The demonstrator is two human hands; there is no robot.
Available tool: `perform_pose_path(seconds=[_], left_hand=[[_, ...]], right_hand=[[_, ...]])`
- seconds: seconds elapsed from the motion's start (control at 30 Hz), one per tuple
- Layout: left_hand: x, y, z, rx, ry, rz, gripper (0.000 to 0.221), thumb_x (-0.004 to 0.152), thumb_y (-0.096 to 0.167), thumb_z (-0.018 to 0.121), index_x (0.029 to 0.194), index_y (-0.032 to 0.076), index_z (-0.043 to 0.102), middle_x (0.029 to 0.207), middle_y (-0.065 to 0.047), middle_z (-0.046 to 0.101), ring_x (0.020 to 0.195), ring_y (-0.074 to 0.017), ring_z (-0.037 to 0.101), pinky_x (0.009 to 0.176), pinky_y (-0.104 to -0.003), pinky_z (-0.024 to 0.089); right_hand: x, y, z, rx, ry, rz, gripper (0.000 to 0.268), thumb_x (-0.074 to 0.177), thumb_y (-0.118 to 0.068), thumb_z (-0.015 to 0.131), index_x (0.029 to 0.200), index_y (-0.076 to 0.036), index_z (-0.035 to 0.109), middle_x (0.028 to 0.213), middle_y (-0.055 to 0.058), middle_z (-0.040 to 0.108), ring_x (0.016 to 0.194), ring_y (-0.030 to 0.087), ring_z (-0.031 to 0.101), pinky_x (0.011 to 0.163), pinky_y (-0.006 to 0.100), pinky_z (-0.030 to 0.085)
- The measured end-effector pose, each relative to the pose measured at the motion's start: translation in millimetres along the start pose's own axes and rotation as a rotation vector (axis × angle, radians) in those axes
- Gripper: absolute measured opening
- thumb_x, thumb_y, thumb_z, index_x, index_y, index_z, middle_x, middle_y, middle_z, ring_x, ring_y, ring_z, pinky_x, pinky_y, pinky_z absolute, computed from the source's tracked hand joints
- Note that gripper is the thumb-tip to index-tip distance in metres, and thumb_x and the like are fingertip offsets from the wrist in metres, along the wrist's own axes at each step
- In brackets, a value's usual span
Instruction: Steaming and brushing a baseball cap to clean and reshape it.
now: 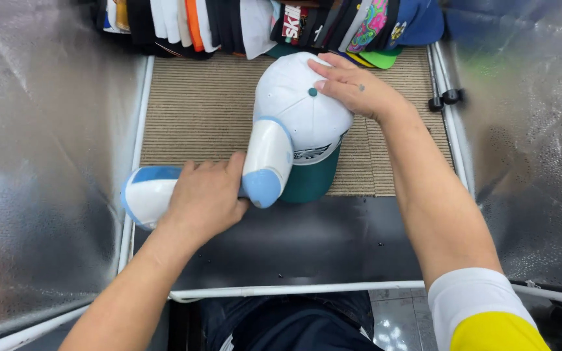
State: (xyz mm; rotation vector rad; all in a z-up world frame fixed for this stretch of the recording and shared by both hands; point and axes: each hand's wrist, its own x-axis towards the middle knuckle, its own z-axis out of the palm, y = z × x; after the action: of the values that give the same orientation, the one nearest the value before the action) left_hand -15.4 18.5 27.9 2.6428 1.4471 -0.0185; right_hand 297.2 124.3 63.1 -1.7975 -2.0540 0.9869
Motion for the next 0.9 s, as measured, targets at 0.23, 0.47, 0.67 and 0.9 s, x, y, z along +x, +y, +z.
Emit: perform_pose_path(seconds=[0.23,0.47,0.67,0.9], left_hand=[[9,40,-13,-0.202,-0.009,0.025,0.046,0.079,0.037,0.065,0.113,0.009,0.05,0.087,-0.011,0.074,0.079,-0.042,0.069,0.076,-0.052,0.047],[38,54,-67,-0.388,-0.164,-0.098,0.055,0.078,0.038,0.055,0.122,0.008,0.043,0.097,-0.02,0.073,0.086,-0.0516,0.067,0.072,-0.062,0.05],[18,27,-45,-1.061,-0.15,-0.347,0.053,0.071,0.027,0.061,0.122,0.015,0.054,0.109,-0.007,0.071,0.099,-0.027,0.068,0.085,-0.039,0.052],[-3,10,46,-2.001,-0.244,-0.709,0.042,0.082,0.036,0.072,0.109,0.007,0.057,0.061,-0.016,0.062,0.052,-0.0304,0.064,0.048,-0.042,0.052]], right_hand=[[1,2,1,-0.009,0.017,-0.033,0.064,0.096,-0.049,0.047,0.156,-0.027,0.044,0.171,0.002,0.022,0.157,0.016,0.016,0.123,0.035,0.012],[9,11,15,0.139,0.087,-0.034,0.062,0.094,-0.046,0.041,0.15,-0.024,0.054,0.168,0.002,0.028,0.153,0.013,0.026,0.121,0.032,0.016],[14,7,18,0.148,0.228,-0.07,0.057,0.092,-0.048,0.052,0.139,-0.019,0.063,0.156,0.005,0.043,0.145,0.019,0.037,0.118,0.037,0.022],[17,-3,23,0.109,0.293,-0.007,0.047,0.089,-0.051,0.058,0.123,-0.021,0.066,0.131,0.0,0.052,0.117,0.019,0.053,0.098,0.033,0.038]])
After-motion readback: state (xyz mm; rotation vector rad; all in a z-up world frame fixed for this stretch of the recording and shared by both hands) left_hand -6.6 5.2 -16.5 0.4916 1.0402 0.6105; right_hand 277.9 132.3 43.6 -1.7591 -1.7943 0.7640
